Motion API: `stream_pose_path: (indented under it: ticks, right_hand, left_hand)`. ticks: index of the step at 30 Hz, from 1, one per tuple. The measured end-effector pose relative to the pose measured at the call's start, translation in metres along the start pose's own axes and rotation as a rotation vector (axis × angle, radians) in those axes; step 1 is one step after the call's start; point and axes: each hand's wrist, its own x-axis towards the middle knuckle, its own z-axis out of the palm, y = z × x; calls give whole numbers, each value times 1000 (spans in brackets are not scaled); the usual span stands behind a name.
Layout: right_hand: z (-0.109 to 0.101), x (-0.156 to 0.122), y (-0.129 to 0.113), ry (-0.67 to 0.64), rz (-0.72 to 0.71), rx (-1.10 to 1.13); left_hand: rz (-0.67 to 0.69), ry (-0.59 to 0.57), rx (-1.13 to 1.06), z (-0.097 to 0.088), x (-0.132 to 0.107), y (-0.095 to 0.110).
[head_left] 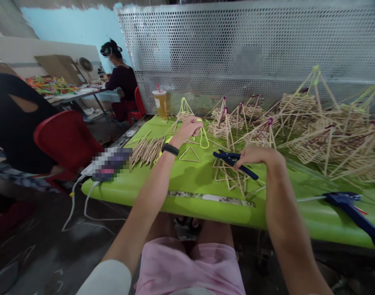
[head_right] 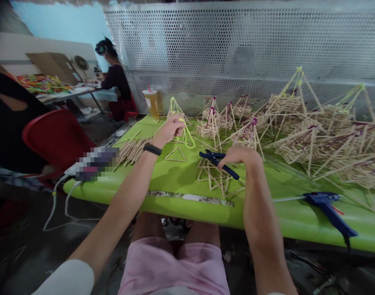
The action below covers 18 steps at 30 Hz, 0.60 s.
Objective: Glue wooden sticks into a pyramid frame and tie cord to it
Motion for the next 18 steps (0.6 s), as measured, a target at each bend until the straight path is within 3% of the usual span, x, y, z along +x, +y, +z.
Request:
stream_pose_path:
  ticks: [11, 18]
  right_hand:
    - [-6, -15, -1, 19, -37, 202]
    - [-5, -12, 3, 35, -71, 229]
  left_hand:
    - [16, 44, 49, -4, 6, -5]
    - [160, 214, 445, -4, 3, -2]
